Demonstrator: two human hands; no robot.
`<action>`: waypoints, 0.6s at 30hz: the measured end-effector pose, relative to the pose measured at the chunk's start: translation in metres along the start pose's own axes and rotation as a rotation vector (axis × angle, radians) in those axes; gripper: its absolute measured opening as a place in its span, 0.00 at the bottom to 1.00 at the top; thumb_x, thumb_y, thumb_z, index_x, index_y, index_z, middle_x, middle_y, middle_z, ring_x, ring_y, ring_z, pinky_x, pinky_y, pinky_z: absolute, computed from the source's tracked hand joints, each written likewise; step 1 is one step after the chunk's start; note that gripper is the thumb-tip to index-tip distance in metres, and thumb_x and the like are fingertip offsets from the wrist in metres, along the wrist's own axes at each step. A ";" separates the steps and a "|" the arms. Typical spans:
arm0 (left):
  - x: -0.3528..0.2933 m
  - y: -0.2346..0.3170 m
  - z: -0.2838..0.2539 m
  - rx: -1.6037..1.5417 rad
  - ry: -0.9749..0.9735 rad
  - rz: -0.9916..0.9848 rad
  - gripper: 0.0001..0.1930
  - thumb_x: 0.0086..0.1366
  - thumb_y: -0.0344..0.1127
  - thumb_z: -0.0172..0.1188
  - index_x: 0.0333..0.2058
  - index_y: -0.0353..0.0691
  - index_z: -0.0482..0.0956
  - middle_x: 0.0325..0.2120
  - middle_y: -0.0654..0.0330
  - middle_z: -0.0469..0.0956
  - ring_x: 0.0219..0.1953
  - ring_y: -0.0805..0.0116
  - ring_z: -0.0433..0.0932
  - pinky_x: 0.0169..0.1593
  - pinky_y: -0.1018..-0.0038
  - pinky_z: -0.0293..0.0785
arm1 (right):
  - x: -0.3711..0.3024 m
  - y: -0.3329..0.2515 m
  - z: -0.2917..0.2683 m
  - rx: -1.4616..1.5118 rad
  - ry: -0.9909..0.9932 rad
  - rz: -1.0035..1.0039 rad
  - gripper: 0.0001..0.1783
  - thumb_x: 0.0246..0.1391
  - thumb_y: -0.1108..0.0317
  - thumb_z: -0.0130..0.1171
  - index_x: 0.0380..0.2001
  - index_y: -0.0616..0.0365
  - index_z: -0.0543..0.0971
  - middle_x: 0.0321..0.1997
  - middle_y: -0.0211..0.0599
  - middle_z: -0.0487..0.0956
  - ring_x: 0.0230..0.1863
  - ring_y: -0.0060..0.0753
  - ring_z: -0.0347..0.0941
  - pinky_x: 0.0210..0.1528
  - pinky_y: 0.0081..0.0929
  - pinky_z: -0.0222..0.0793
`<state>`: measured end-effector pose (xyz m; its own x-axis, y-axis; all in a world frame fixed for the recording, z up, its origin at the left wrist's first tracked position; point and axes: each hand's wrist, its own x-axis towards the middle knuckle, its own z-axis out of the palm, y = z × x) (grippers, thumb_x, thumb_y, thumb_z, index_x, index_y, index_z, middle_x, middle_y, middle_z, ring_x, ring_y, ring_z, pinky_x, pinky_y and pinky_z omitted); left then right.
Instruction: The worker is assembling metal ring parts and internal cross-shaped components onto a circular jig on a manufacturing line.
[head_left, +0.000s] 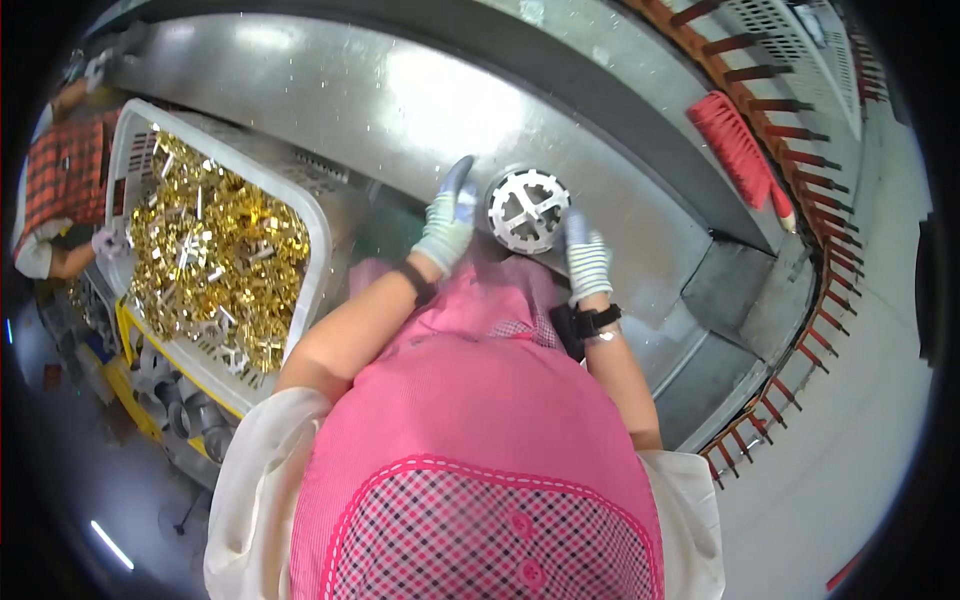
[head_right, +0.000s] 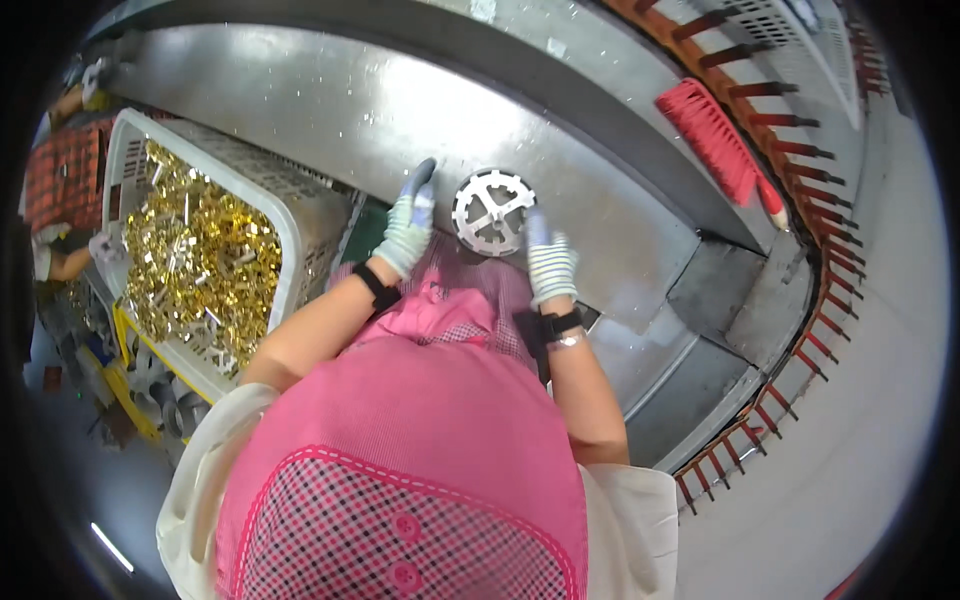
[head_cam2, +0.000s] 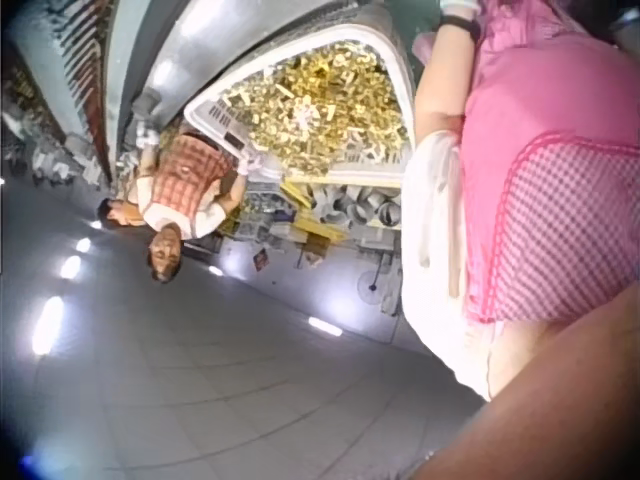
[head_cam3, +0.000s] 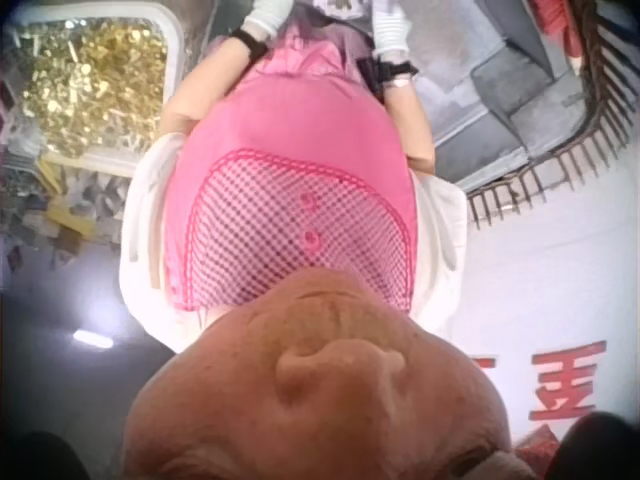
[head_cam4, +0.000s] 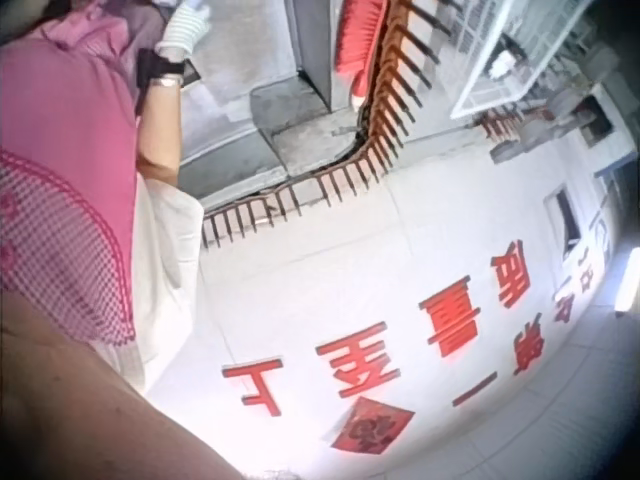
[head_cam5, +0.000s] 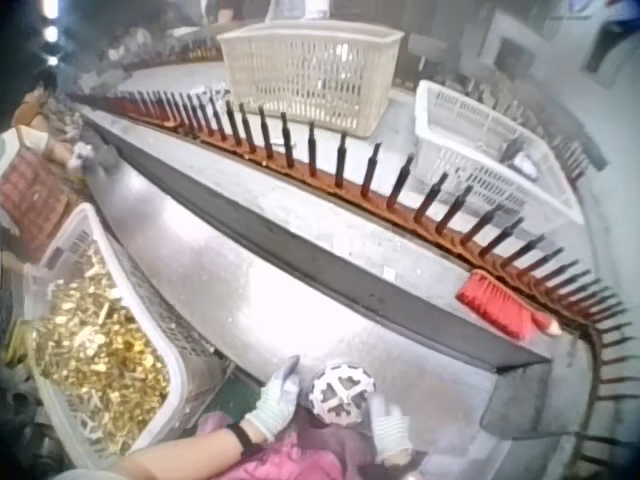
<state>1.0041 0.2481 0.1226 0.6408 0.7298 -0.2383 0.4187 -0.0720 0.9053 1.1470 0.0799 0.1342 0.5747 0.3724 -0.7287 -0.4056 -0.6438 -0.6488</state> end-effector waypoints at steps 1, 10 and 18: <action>-0.004 0.002 -0.008 -0.012 0.061 0.144 0.23 0.70 0.40 0.44 0.61 0.37 0.63 0.56 0.48 0.69 0.59 0.58 0.68 0.63 0.68 0.60 | -0.004 -0.008 -0.004 -0.025 -0.188 0.213 0.41 0.54 0.32 0.49 0.46 0.65 0.77 0.37 0.46 0.80 0.28 0.30 0.71 0.28 0.29 0.66; -0.031 0.019 -0.086 -0.157 -0.053 0.221 0.21 0.72 0.39 0.45 0.56 0.30 0.67 0.50 0.52 0.74 0.53 0.64 0.73 0.59 0.68 0.67 | -0.029 -0.028 -0.001 0.769 -0.896 0.162 0.17 0.54 0.44 0.61 0.31 0.44 0.74 0.19 0.16 0.67 0.13 0.12 0.53 0.14 0.13 0.47; -0.105 0.039 -0.157 0.137 0.063 0.292 0.16 0.69 0.34 0.47 0.49 0.33 0.75 0.43 0.50 0.78 0.47 0.61 0.77 0.51 0.69 0.72 | 0.007 -0.192 -0.168 0.633 0.655 -0.941 0.21 0.59 0.46 0.55 0.41 0.53 0.78 0.39 0.28 0.78 0.36 0.22 0.73 0.36 0.29 0.69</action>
<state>0.8522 0.2752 0.2386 0.7074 0.7050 0.0501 0.3085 -0.3719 0.8755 1.3480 0.0940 0.2908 0.9833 -0.0032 0.1822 0.1800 0.1731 -0.9683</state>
